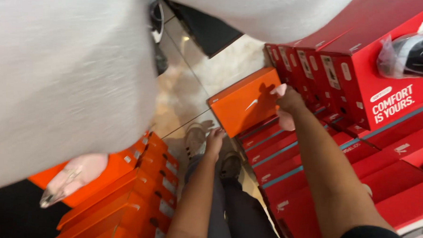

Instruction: Cleaning and inspecting shoes in their boxes using a cloth

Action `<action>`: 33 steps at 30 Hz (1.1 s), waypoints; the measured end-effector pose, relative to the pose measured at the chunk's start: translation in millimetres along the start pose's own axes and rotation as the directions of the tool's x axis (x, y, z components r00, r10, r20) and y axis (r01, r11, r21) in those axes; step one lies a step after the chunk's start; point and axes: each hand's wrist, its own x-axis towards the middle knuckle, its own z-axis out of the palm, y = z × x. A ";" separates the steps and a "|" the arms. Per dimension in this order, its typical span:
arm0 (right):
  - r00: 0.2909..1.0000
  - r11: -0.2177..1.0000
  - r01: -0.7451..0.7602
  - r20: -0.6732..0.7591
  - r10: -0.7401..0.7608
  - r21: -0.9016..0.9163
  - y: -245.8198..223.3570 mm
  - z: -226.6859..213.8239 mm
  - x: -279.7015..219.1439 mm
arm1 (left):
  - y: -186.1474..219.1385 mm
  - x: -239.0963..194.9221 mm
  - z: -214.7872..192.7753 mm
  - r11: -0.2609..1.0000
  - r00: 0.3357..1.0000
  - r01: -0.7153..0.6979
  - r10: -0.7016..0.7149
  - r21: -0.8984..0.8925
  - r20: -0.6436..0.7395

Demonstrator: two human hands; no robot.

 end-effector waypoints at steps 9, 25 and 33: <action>0.999 0.982 -0.032 -0.036 0.039 0.188 -36.9 6.4 5.3 | -59.4 47.5 23.2 0.960 0.995 0.059 -0.078 0.273 0.061; 0.991 0.908 0.067 0.080 -0.109 0.414 -16.0 35.8 -17.9 | -23.2 103.5 17.1 0.908 0.967 -0.059 0.155 0.414 -0.203; 0.957 0.883 0.121 0.181 -0.225 0.453 -50.5 58.8 -26.5 | 37.6 76.2 -32.4 0.977 0.993 0.033 -0.008 0.213 -0.118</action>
